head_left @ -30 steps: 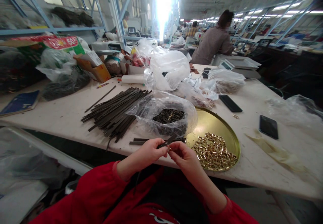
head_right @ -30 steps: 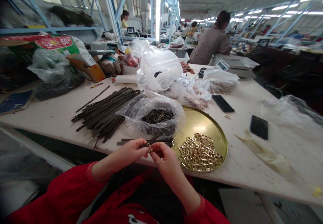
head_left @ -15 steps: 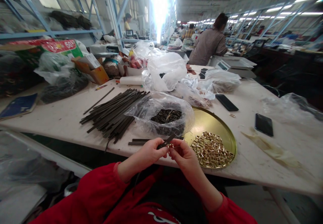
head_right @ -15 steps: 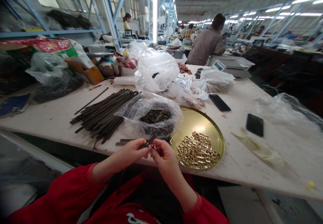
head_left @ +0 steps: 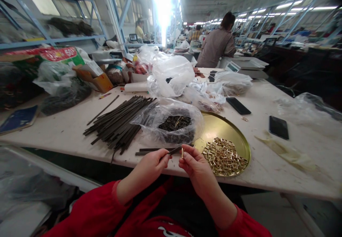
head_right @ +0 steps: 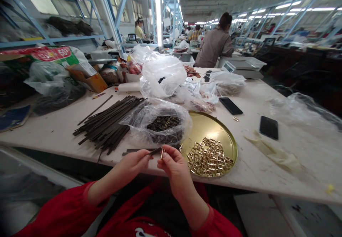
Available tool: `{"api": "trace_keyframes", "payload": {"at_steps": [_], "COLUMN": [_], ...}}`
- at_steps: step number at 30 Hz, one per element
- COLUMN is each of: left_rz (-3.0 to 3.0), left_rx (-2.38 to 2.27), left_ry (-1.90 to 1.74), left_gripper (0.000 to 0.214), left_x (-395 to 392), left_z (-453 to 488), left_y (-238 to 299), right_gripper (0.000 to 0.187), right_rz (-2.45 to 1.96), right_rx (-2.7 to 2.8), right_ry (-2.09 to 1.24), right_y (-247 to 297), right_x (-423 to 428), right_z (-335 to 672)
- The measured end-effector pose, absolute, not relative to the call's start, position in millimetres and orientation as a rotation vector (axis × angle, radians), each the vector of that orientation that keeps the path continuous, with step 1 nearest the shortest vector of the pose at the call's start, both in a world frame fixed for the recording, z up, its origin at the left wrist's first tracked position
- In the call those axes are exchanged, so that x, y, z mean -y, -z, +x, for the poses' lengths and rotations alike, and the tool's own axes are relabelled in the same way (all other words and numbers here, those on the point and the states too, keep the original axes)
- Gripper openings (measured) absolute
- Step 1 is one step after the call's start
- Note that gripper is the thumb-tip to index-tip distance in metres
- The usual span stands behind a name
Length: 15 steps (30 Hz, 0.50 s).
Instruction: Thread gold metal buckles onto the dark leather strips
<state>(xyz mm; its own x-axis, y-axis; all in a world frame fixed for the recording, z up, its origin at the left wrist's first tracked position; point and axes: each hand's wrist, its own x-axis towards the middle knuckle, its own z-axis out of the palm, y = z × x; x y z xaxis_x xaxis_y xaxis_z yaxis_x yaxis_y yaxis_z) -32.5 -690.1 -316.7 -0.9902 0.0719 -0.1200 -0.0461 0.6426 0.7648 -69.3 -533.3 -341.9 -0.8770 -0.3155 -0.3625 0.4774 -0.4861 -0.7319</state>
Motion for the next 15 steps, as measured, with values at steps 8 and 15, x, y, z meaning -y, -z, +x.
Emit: {"api": "trace_keyframes", "payload": {"at_steps": [8, 15], "left_rz": [0.036, -0.009], "left_rx": [-2.752, -2.685], "left_ry": [-1.231, -1.446], "left_gripper": [0.025, 0.016], "left_x": [683, 676], "left_z": [-23, -23], "left_y": [322, 332], "right_gripper": [0.037, 0.033], "right_rz": [0.387, 0.352], "right_rx": [-1.083, -1.061], "right_ry": [2.335, 2.309], "right_y": [341, 347], "right_x": [538, 546], "right_z": [-62, -52]}}
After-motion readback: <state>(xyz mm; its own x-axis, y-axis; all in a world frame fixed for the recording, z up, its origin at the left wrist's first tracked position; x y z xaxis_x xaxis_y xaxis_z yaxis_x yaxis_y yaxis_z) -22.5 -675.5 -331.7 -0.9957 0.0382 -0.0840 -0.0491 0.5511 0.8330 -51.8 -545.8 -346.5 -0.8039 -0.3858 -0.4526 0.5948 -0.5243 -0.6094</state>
